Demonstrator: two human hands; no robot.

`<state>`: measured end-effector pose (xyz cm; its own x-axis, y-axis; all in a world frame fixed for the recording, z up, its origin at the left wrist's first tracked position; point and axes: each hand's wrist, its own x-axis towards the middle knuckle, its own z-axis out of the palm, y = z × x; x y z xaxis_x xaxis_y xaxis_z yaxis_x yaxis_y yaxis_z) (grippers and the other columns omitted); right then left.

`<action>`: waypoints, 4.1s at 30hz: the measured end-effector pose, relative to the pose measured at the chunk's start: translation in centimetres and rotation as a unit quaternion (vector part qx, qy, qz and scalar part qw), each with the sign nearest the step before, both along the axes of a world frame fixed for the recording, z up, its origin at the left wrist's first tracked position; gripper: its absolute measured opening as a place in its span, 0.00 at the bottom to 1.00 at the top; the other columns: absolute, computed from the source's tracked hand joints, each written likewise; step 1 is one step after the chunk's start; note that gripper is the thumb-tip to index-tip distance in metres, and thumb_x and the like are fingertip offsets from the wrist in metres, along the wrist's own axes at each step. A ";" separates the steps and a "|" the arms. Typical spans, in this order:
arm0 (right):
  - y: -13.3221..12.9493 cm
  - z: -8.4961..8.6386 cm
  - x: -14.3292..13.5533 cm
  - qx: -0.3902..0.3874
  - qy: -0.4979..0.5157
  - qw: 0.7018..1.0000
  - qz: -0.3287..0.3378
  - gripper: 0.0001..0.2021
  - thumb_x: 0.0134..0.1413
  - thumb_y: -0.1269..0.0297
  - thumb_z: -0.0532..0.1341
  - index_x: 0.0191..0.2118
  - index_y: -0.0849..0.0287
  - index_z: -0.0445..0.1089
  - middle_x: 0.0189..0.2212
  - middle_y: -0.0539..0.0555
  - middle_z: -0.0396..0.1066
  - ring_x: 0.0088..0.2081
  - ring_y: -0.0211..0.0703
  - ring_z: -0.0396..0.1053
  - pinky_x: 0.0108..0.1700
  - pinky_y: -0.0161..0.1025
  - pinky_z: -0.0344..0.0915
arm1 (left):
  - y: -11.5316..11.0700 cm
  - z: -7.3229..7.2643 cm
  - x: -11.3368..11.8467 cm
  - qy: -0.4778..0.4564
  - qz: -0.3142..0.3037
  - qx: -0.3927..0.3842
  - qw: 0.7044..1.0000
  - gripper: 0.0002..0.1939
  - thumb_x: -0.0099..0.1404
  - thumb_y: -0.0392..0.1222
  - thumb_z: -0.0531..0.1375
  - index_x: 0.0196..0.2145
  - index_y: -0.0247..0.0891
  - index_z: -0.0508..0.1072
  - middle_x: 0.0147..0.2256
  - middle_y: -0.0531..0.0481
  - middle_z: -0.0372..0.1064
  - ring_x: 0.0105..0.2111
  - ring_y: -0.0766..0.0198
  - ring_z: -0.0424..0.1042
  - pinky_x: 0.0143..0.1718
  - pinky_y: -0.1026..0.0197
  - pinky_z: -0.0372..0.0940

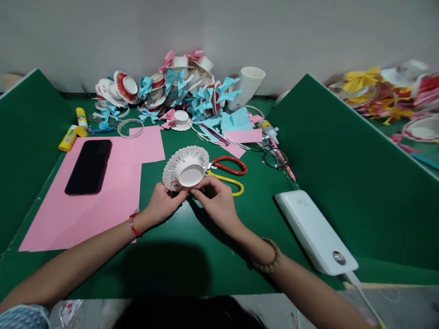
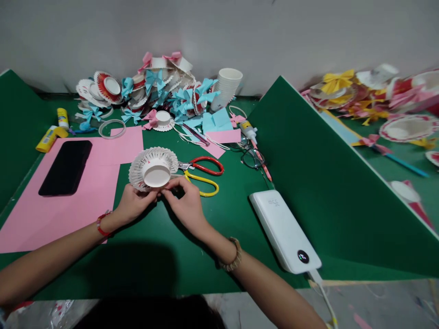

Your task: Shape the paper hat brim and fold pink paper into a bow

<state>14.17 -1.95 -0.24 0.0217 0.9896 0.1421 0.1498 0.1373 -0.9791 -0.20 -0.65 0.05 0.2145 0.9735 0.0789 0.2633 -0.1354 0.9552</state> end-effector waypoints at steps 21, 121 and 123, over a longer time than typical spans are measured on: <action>0.3 0.3 0.6 0.023 -0.045 0.999 0.012 0.03 0.49 0.68 0.58 0.27 0.60 0.67 0.26 0.52 0.69 0.30 0.38 0.65 0.34 0.37 0.61 | 0.8 -0.6 0.0 -0.129 -0.014 -0.163 0.978 0.10 0.52 0.42 0.62 0.24 0.30 0.70 0.19 0.53 0.66 0.19 0.72 0.64 0.23 0.68 0.60; 0.1 0.8 0.1 -0.022 0.082 0.995 -0.049 0.04 0.42 0.69 0.63 0.24 0.60 0.66 0.22 0.48 0.68 0.26 0.33 0.65 0.29 0.32 0.63 | 0.5 -0.6 0.3 -0.099 -0.045 -0.091 0.990 0.13 0.48 0.39 0.63 0.32 0.30 0.72 0.32 0.44 0.73 0.31 0.63 0.70 0.34 0.62 0.66; 0.0 0.8 0.1 -0.019 0.078 0.995 -0.056 0.04 0.42 0.70 0.63 0.24 0.60 0.67 0.22 0.48 0.68 0.25 0.33 0.65 0.28 0.32 0.63 | 0.4 -0.4 0.4 -0.114 -0.045 -0.107 0.987 0.13 0.47 0.38 0.63 0.32 0.29 0.72 0.32 0.43 0.74 0.31 0.64 0.70 0.34 0.63 0.66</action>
